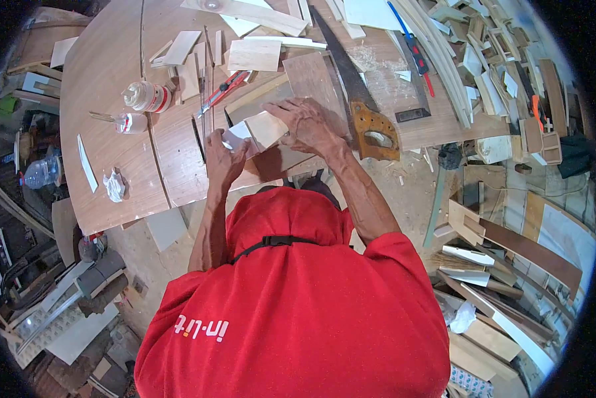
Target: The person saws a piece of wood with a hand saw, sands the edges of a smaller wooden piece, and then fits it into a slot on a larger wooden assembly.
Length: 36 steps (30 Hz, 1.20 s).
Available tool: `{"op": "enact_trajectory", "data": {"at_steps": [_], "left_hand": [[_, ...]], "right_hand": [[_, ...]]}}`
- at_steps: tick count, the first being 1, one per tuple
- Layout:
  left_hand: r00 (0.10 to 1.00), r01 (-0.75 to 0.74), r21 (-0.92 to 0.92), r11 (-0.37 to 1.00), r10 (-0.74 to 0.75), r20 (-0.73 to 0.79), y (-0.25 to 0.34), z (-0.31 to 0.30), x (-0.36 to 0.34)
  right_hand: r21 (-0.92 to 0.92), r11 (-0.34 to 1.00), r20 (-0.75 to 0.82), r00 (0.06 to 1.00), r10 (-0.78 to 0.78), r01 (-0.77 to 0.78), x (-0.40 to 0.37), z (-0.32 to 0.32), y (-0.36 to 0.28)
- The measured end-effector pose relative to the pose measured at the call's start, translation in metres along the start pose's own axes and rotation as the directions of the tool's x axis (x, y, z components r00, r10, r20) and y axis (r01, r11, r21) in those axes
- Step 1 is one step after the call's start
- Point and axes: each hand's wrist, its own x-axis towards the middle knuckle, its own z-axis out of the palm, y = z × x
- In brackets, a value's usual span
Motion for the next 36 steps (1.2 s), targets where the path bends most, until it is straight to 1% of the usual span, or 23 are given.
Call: {"op": "enact_trajectory", "data": {"at_steps": [2, 5, 7, 11, 13, 17, 19, 20, 22, 23, 25, 26, 28, 32, 35, 36], "left_hand": [[1.000, 0.011, -0.014, 1.000, -0.011, -0.001, -0.001, 0.003, -0.001], [0.999, -0.028, 0.013, 1.000, 0.028, -0.028, -0.008, 0.011, 0.001], [0.999, 0.026, -0.030, 0.999, -0.027, -0.039, -0.007, 0.013, 0.002], [0.996, 0.077, -0.031, 0.997, -0.078, -0.045, 0.001, 0.013, 0.001], [0.993, 0.117, -0.064, 0.991, -0.119, -0.021, 0.007, 0.008, 0.000], [0.992, 0.127, -0.067, 0.990, -0.127, 0.003, 0.009, 0.008, 0.002], [0.991, 0.137, -0.050, 0.989, -0.137, 0.003, 0.011, 0.007, 0.001], [0.991, 0.135, -0.051, 0.990, -0.135, -0.001, 0.013, 0.007, 0.001], [0.985, 0.174, -0.060, 0.983, -0.173, 0.011, 0.016, 0.009, 0.001], [0.985, 0.172, -0.061, 0.983, -0.172, 0.008, 0.016, 0.012, 0.002], [0.989, 0.149, -0.058, 0.987, -0.150, -0.009, 0.011, 0.019, 0.002], [0.989, 0.147, -0.059, 0.987, -0.148, -0.010, 0.008, 0.022, 0.003], [0.988, 0.151, -0.081, 0.985, -0.154, -0.024, 0.005, 0.025, 0.004], [0.989, 0.115, -0.126, 0.985, -0.125, -0.080, 0.013, 0.023, 0.000], [0.988, 0.116, -0.115, 0.987, -0.126, -0.088, 0.019, 0.021, -0.001], [0.987, 0.123, -0.094, 0.988, -0.131, -0.088, 0.019, 0.020, -0.001]], "right_hand": [[0.021, 1.000, 0.013, 1.000, 0.022, -0.023, -0.001, -0.002, 0.000], [0.065, 0.998, 0.006, 1.000, 0.015, -0.015, -0.002, -0.003, 0.003], [0.013, 1.000, 0.005, 1.000, 0.009, -0.009, -0.003, -0.002, 0.005], [0.035, 0.999, 0.022, 0.999, 0.030, -0.030, -0.004, -0.002, 0.005], [-0.002, 0.999, -0.009, 0.999, 0.039, -0.039, -0.005, -0.005, 0.003], [-0.004, 0.997, -0.036, 0.996, 0.078, -0.078, -0.008, -0.004, 0.003], [-0.005, 0.995, -0.167, 0.981, 0.102, -0.104, -0.008, -0.001, 0.000], [-0.007, 0.995, -0.169, 0.981, 0.098, -0.101, -0.009, -0.001, 0.000], [0.115, 0.970, -0.103, 0.969, 0.225, -0.213, -0.011, -0.001, -0.002], [0.113, 0.971, -0.105, 0.969, 0.223, -0.211, -0.011, 0.000, -0.003], [0.167, 0.943, -0.089, 0.948, 0.305, -0.288, -0.012, 0.002, -0.007], [0.167, 0.943, -0.091, 0.948, 0.305, -0.288, -0.012, 0.003, -0.009], [0.113, 0.934, -0.119, 0.929, 0.350, -0.338, -0.013, 0.005, -0.012], [0.095, 0.950, -0.158, 0.938, 0.308, -0.296, -0.013, 0.010, -0.009], [0.095, 0.946, -0.165, 0.932, 0.322, -0.310, -0.012, 0.012, -0.007], [0.105, 0.936, -0.131, 0.929, 0.347, -0.335, -0.011, 0.009, -0.008]]}}
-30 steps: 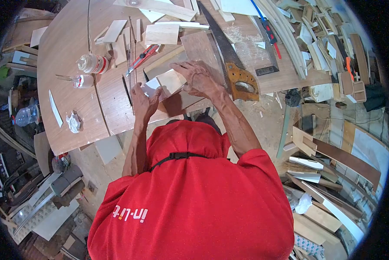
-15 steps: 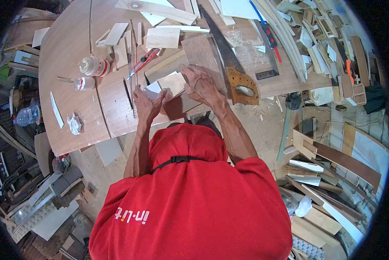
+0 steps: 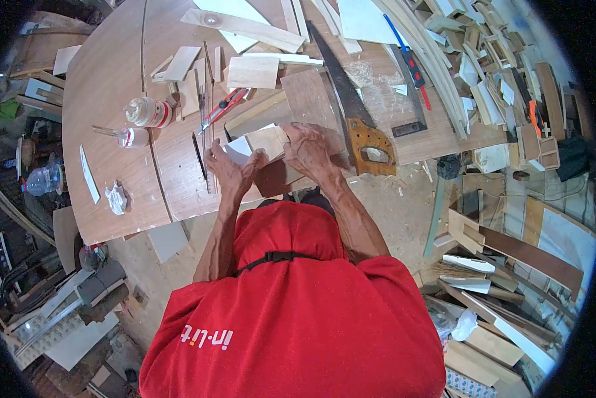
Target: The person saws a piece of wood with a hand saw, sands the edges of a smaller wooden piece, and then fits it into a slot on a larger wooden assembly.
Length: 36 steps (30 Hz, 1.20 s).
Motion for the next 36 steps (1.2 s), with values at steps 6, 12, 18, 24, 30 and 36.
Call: {"op": "enact_trajectory", "data": {"at_steps": [6, 12, 18, 24, 30, 36], "left_hand": [[1.000, 0.004, -0.040, 0.999, -0.004, 0.004, -0.006, 0.001, 0.001], [1.000, 0.004, -0.045, 0.999, -0.003, 0.022, -0.004, -0.001, 0.003], [0.999, -0.041, -0.027, 0.999, 0.042, 0.032, -0.011, 0.002, 0.004], [0.996, -0.032, 0.035, 0.999, 0.029, 0.084, -0.018, 0.005, 0.009], [0.995, -0.018, 0.026, 1.000, 0.015, 0.094, -0.017, 0.004, 0.009], [0.997, -0.041, -0.004, 0.999, 0.041, 0.058, -0.015, 0.002, 0.005]], "right_hand": [[-0.005, 1.000, 0.014, 1.000, 0.016, -0.016, 0.004, 0.005, 0.004], [0.015, 0.996, 0.055, 0.995, 0.087, -0.088, 0.011, -0.001, 0.001], [0.080, 0.990, 0.105, 0.989, 0.108, -0.116, 0.025, -0.001, 0.019], [0.100, 0.985, 0.151, 0.980, 0.128, -0.144, 0.026, -0.001, 0.022], [0.153, 0.974, 0.141, 0.979, 0.146, -0.168, 0.023, -0.003, 0.016], [0.229, 0.941, 0.213, 0.956, 0.200, -0.248, 0.024, -0.007, 0.011]]}}
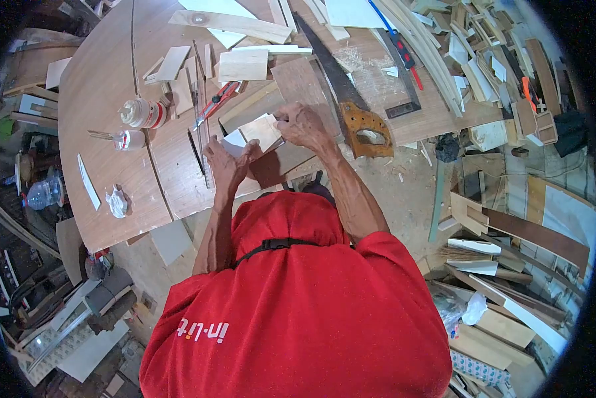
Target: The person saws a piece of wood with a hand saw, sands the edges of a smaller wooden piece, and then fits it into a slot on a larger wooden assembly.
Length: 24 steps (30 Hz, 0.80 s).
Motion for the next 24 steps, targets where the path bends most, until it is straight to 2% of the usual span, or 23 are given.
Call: {"op": "enact_trajectory", "data": {"at_steps": [2, 4, 5, 7, 9, 11, 12, 13, 14, 15, 16, 17, 18, 19, 20, 22, 23, 24], "left_hand": [[1.000, -0.013, -0.035, 0.999, 0.012, -0.007, 0.001, -0.001, -0.002], [0.998, -0.043, 0.005, 0.999, 0.043, -0.035, 0.000, -0.004, -0.003], [0.995, -0.073, 0.047, 0.996, 0.075, -0.060, 0.001, -0.006, -0.004], [0.988, -0.119, 0.039, 0.992, 0.122, -0.092, 0.003, -0.015, -0.005], [0.978, -0.166, 0.034, 0.986, 0.168, -0.123, 0.009, -0.024, -0.003], [0.908, -0.274, 0.120, 0.954, 0.298, -0.295, 0.018, -0.035, -0.001], [0.908, -0.272, 0.120, 0.955, 0.296, -0.295, 0.020, -0.038, 0.001], [0.985, -0.143, -0.162, 0.976, 0.124, -0.122, 0.021, -0.042, 0.007], [0.995, 0.045, -0.402, 0.915, -0.006, 0.097, 0.023, -0.046, 0.011], [0.944, 0.258, -0.537, 0.803, -0.089, 0.319, 0.038, -0.056, 0.012], [0.944, 0.256, -0.538, 0.803, -0.088, 0.318, 0.041, -0.058, 0.015], [0.857, 0.476, -0.659, 0.582, -0.139, 0.496, 0.044, -0.059, 0.018], [0.737, 0.665, -0.681, 0.308, -0.125, 0.664, 0.045, -0.059, 0.020], [0.755, 0.643, -0.730, 0.232, -0.031, 0.655, 0.044, -0.058, 0.019], [0.754, 0.644, -0.728, 0.235, -0.028, 0.657, 0.044, -0.055, 0.020], [0.758, 0.642, -0.734, 0.221, -0.036, 0.652, 0.042, -0.049, 0.021], [0.782, 0.608, -0.752, 0.256, -0.026, 0.623, 0.039, -0.048, 0.019], [0.782, 0.607, -0.752, 0.256, -0.025, 0.622, 0.040, -0.049, 0.016]], "right_hand": [[0.037, 0.999, 0.045, 0.999, 0.030, -0.032, -0.002, -0.003, -0.002], [0.091, 0.996, -0.053, 0.999, -0.007, 0.012, -0.003, -0.001, 0.006], [0.088, 0.996, -0.052, 0.999, -0.012, 0.016, -0.003, 0.000, 0.010], [0.170, 0.984, -0.155, 0.988, -0.026, 0.052, -0.004, 0.001, 0.014], [0.199, 0.977, -0.166, 0.985, -0.042, 0.075, -0.008, -0.004, 0.013], [0.229, 0.969, -0.178, 0.983, -0.053, 0.093, -0.013, -0.008, 0.006], [0.298, 0.945, -0.208, 0.975, -0.076, 0.138, -0.015, -0.009, 0.003], [0.364, 0.913, -0.240, 0.966, -0.098, 0.183, -0.017, -0.010, -0.001], [0.363, 0.914, -0.238, 0.966, -0.098, 0.182, -0.020, -0.011, -0.005], [0.332, 0.912, -0.282, 0.948, -0.148, 0.241, -0.022, -0.011, -0.011], [0.298, 0.906, -0.325, 0.925, -0.199, 0.299, -0.024, -0.012, -0.017], [0.297, 0.906, -0.326, 0.924, -0.201, 0.302, -0.026, -0.015, -0.024], [0.213, 0.900, -0.308, 0.900, -0.308, 0.381, -0.029, -0.019, -0.032], [0.130, 0.880, -0.280, 0.868, -0.409, 0.457, -0.031, -0.020, -0.036], [0.128, 0.881, -0.284, 0.868, -0.408, 0.456, -0.033, -0.019, -0.037], [0.125, 0.823, -0.283, 0.815, -0.506, 0.554, -0.035, -0.017, -0.038], [0.124, 0.822, -0.283, 0.814, -0.507, 0.555, -0.035, -0.016, -0.034], [0.053, 0.829, -0.231, 0.814, -0.532, 0.557, -0.035, -0.014, -0.029]]}}
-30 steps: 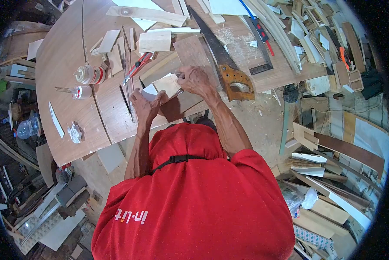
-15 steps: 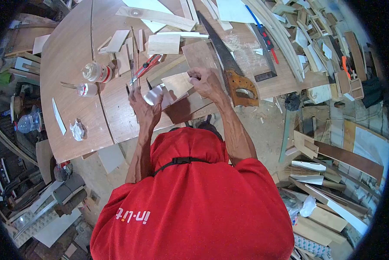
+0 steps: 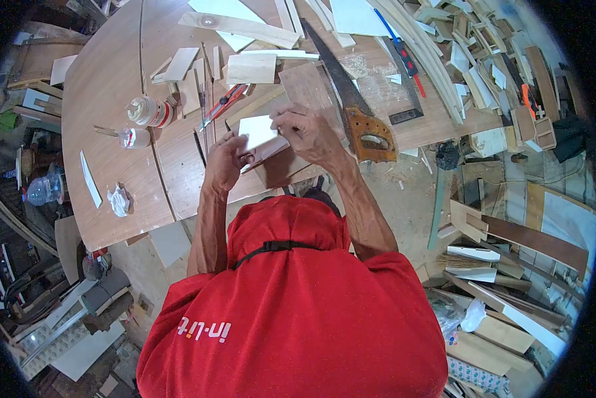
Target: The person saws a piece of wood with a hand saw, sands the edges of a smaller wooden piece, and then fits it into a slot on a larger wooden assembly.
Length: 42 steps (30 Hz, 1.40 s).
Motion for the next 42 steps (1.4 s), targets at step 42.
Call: {"op": "enact_trajectory", "data": {"at_steps": [42], "left_hand": [[0.779, -0.184, 0.978, 0.095, 0.621, 0.086, -0.040, -0.033, -0.002]], "right_hand": [[-0.481, 0.872, 0.336, 0.937, 0.091, 0.088, 0.000, 0.022, 0.046]]}}
